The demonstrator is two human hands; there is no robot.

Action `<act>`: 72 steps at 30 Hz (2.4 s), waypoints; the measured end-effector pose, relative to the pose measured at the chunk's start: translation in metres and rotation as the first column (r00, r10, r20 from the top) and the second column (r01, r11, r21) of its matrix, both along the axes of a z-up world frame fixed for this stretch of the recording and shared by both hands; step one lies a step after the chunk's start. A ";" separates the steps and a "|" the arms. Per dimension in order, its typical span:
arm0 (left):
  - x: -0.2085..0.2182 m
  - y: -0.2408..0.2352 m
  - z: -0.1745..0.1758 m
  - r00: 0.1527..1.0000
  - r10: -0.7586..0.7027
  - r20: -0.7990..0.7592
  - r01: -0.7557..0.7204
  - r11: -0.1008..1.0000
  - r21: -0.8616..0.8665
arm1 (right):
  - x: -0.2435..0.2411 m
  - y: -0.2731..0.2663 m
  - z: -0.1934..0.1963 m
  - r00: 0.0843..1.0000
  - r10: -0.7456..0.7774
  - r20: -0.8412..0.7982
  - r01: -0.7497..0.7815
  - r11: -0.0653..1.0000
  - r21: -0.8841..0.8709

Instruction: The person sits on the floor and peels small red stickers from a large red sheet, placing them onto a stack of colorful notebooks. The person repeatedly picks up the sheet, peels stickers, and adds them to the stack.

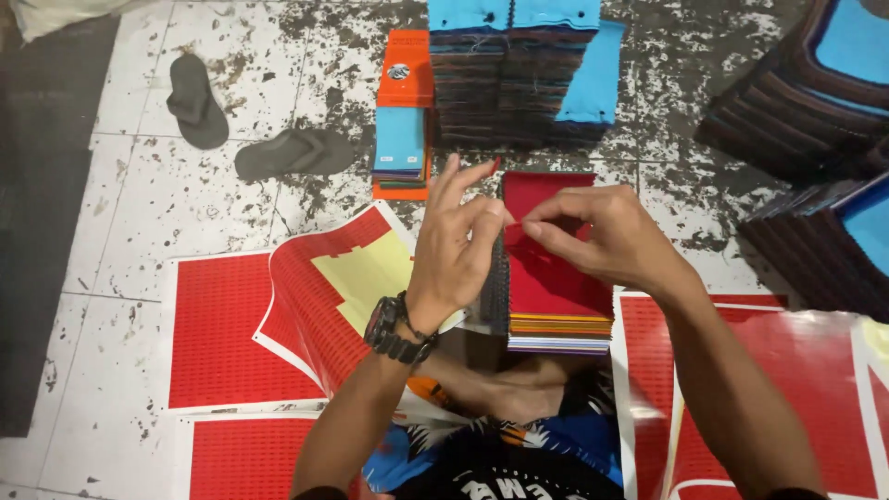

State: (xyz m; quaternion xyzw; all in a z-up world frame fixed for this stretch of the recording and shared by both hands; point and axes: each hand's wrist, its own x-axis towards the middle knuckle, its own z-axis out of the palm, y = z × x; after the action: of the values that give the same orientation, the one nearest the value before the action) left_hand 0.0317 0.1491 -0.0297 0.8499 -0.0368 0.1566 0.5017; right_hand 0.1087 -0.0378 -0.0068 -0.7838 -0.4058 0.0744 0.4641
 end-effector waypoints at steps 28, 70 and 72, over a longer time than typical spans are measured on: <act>0.045 0.009 -0.092 0.979 0.037 0.201 -0.174 0.668 0.724 | 0.055 0.023 -0.063 0.979 -0.201 0.025 0.190 0.868 -0.459; 0.048 0.019 -0.073 0.996 0.065 0.061 -0.081 0.950 0.301 | 0.058 0.006 -0.058 0.962 -0.144 -0.231 0.088 0.968 -0.236; 0.046 0.022 -0.076 0.995 0.043 0.091 -0.076 0.913 0.402 | 0.059 0.008 -0.057 0.953 -0.168 -0.254 0.100 0.960 -0.262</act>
State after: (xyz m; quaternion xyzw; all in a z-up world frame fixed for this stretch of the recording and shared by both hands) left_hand 0.0778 0.1708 -0.1054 0.9291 -0.0626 0.1946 0.3082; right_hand 0.1676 -0.0303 -0.0637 -0.8435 -0.2708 0.1997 0.4187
